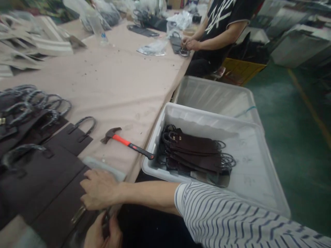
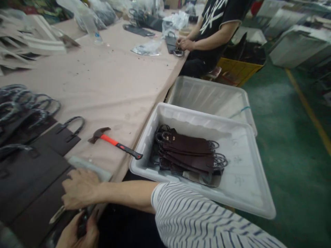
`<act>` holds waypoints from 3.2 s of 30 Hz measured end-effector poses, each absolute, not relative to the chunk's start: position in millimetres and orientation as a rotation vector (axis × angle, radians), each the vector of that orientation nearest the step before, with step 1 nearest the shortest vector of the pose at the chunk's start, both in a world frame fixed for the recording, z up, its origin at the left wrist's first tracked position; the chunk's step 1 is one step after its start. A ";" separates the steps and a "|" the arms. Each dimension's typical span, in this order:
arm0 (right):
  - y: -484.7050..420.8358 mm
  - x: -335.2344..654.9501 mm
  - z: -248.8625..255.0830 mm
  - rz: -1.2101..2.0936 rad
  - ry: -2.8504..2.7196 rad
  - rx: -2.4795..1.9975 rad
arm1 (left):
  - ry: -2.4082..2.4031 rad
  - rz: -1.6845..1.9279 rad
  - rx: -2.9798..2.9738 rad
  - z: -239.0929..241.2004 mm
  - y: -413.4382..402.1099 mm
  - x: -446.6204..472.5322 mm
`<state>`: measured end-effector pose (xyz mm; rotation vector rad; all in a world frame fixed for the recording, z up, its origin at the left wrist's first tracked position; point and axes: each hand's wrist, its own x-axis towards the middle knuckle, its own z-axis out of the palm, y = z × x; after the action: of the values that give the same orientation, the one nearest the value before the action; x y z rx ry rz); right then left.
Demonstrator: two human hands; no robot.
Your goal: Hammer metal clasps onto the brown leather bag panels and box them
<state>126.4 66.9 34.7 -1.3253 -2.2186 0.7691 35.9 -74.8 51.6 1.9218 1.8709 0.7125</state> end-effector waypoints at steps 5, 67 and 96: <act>34.2 147.5 14.6 0.494 -2.315 -1.161 | 1.935 0.626 2.495 29.1 -83.2 38.3; 87.7 129.2 -6.1 0.521 -2.409 -0.690 | 2.640 -0.247 0.940 46.6 -105.5 -236.8; 85.5 128.0 0.9 0.567 -2.395 -0.671 | 1.998 1.534 1.345 20.2 -71.4 -118.8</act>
<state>128.0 85.5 0.9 -0.6712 -2.3947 0.5673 -118.8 -71.4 20.2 1.3450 1.9979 1.5336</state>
